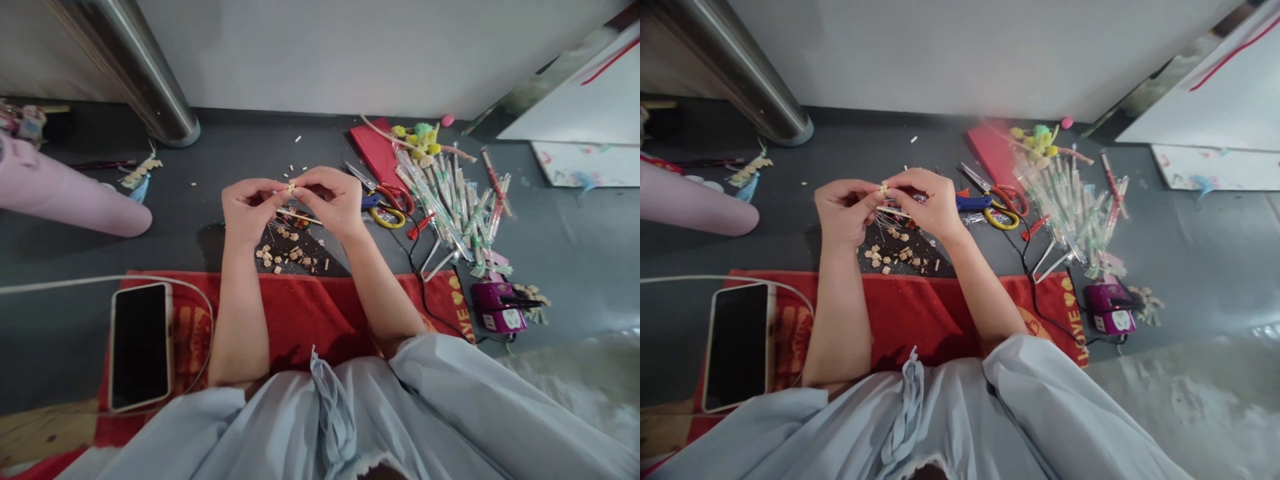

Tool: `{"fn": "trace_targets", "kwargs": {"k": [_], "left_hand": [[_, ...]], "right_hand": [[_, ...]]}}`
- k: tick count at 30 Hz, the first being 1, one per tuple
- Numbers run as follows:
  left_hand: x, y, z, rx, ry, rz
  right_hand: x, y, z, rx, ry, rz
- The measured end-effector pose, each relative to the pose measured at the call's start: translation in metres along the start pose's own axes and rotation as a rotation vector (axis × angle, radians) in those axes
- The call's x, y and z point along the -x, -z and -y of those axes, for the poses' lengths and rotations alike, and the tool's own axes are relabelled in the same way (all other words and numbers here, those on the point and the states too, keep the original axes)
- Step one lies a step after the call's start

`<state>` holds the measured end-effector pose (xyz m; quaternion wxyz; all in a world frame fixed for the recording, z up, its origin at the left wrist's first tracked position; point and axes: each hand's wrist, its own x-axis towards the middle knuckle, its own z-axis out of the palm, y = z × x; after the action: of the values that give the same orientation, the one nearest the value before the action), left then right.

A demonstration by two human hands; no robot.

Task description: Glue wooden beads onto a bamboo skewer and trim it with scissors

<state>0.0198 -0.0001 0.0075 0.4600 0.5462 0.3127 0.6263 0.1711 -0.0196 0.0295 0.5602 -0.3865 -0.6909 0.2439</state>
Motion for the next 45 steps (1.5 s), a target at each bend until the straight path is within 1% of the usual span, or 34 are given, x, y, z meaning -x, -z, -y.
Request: {"fn": "trace_targets", "kwargs": {"k": [6, 11, 15, 19, 23, 27, 33, 38, 45], "left_hand": [[-0.0005, 0.0021, 0.0015, 0.007, 0.035, 0.012], [-0.0008, 0.0024, 0.0017, 0.012, 0.045, 0.013], [-0.0012, 0.0026, 0.001, 0.014, 0.042, 0.015], [-0.0015, 0.0034, 0.0016, -0.002, 0.011, 0.026], [-0.0011, 0.0019, 0.0023, 0.003, -0.001, 0.036], [-0.0008, 0.0002, 0.0014, 0.014, 0.047, 0.045], [-0.001, 0.0019, 0.0021, 0.051, 0.094, 0.073], [-0.0011, 0.002, 0.0016, 0.063, 0.133, 0.068], [-0.0017, -0.0001, -0.0015, 0.057, 0.178, 0.084]], "right_hand": [[-0.0003, -0.0001, 0.0013, -0.026, -0.02, 0.008], [-0.0004, 0.0003, 0.0007, 0.016, -0.014, 0.021], [-0.0005, 0.0, 0.0001, 0.015, 0.021, 0.018], [-0.0002, -0.0002, -0.0013, 0.019, 0.053, -0.009], [-0.0002, 0.0004, -0.0021, 0.0, 0.03, -0.013], [-0.002, 0.0027, -0.0006, 0.024, -0.003, -0.003], [-0.0039, 0.0039, 0.0005, 0.026, -0.005, 0.012], [-0.0035, 0.0045, -0.0006, 0.039, 0.026, 0.011], [-0.0041, 0.0075, 0.0008, 0.115, 0.04, 0.053]]}}
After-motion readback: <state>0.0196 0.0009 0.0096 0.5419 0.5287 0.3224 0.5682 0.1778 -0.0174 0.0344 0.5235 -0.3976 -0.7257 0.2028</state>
